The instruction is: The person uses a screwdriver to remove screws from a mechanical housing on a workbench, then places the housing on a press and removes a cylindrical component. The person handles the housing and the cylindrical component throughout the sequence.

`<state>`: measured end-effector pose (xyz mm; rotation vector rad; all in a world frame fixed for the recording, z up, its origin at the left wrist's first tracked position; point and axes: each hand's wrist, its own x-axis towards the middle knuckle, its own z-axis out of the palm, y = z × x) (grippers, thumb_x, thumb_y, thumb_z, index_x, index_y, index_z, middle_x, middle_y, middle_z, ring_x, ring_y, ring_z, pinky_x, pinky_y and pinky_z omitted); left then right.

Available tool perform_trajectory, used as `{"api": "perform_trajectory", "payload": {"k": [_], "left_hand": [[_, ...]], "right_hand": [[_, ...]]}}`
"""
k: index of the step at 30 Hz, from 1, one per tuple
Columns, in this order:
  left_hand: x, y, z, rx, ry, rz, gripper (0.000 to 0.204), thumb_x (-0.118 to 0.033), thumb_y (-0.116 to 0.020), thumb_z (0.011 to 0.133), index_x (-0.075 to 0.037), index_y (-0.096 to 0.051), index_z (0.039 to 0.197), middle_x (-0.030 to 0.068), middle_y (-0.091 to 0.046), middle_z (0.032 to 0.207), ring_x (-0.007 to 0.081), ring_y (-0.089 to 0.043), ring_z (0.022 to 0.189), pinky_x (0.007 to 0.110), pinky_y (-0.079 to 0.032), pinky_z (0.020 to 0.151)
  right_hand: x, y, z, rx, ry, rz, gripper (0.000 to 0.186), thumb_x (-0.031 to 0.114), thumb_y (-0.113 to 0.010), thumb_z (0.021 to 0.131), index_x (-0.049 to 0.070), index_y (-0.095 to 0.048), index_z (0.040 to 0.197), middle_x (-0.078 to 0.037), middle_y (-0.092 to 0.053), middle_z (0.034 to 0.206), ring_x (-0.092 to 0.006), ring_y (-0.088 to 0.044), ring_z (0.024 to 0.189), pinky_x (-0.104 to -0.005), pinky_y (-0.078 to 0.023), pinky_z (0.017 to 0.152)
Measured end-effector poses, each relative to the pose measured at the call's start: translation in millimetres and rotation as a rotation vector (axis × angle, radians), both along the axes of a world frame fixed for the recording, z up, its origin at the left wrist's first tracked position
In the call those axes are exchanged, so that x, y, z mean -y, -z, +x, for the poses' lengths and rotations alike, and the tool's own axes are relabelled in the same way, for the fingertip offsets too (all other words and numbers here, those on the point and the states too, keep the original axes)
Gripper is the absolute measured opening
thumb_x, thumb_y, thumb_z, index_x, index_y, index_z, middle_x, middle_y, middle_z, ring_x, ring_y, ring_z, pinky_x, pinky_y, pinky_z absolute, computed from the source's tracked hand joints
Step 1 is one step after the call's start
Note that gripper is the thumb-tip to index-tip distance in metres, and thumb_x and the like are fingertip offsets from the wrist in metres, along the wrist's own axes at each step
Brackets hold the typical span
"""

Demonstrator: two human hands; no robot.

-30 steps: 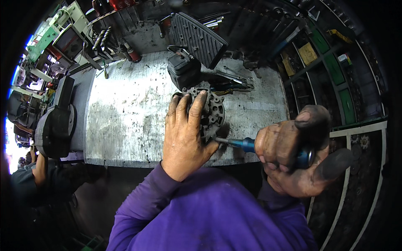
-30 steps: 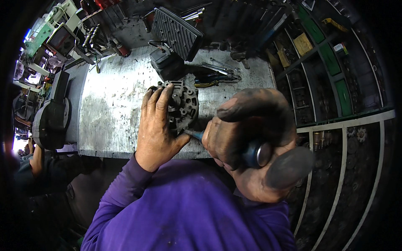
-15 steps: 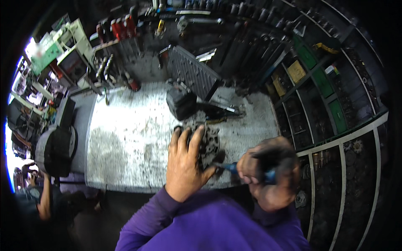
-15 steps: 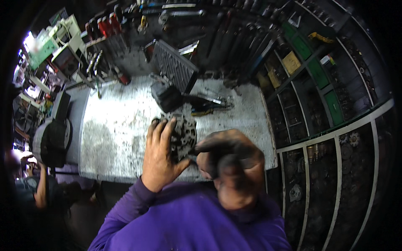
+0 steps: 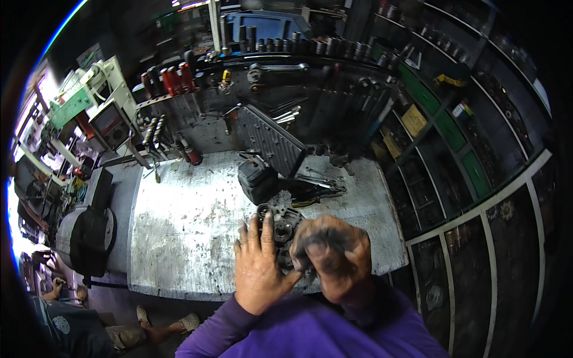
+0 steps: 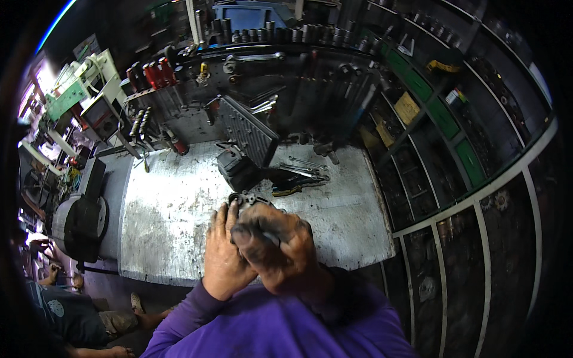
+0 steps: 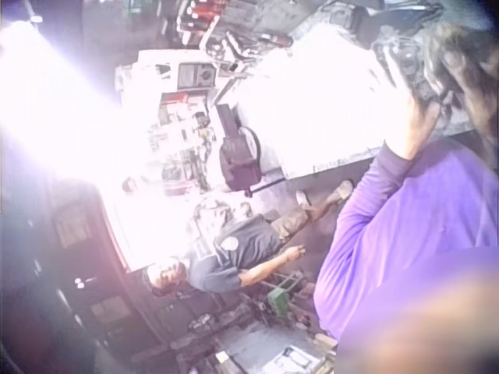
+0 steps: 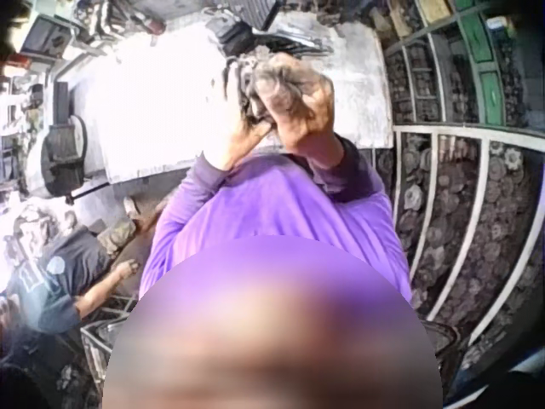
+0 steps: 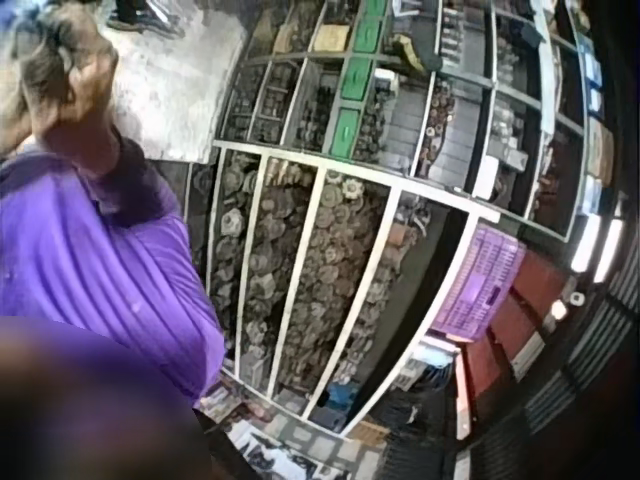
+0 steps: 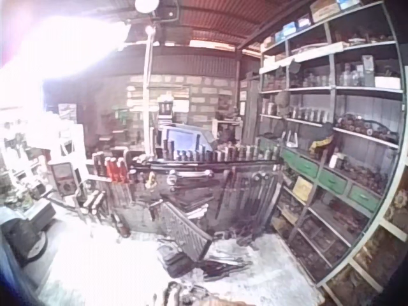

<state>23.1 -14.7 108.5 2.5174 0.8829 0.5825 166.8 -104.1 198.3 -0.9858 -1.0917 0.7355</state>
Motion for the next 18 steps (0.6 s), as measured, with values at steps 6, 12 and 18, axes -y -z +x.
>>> {"api": "perform_trajectory", "payload": {"k": [6, 12, 18], "left_hand": [[2.1, 14.6, 5.3, -0.041, -0.135, 0.070, 0.103, -0.015, -0.077, 0.078, -0.015, -0.031, 0.170, 0.0374, -0.034, 0.165, 0.0619, -0.052, 0.136, 0.056, -0.062, 0.095], [2.6, 33.9, 8.0, 0.073, -0.172, 0.169, 0.066, -0.011, -0.058, 0.095, -0.011, -0.050, 0.160, 0.0364, -0.051, 0.152, 0.0574, -0.064, 0.121, 0.045, -0.066, 0.075], [-27.1, 26.9, -2.5, 0.070, 0.041, 0.190, 0.065, -0.012, -0.061, 0.095, -0.010, -0.052, 0.159, 0.0381, -0.045, 0.158, 0.0536, -0.064, 0.124, 0.040, -0.066, 0.063]], "right_hand": [[-3.4, 15.3, -7.4, -0.148, -0.283, 0.243, 0.024, 0.012, -0.072, 0.097, 0.002, -0.069, 0.119, -0.013, -0.069, 0.083, -0.0251, -0.068, 0.069, -0.0408, -0.055, 0.060], [-23.6, 8.4, -29.0, -0.115, -0.180, 0.352, 0.031, 0.022, -0.068, 0.102, -0.002, -0.060, 0.085, -0.010, -0.052, 0.059, -0.0198, -0.047, 0.045, -0.0343, -0.039, 0.044], [-58.5, -16.0, -23.2, 0.023, -0.395, 0.280, 0.034, 0.026, -0.068, 0.099, 0.000, -0.053, 0.084, -0.010, -0.051, 0.056, -0.0178, -0.044, 0.044, -0.0329, -0.038, 0.044]]}}
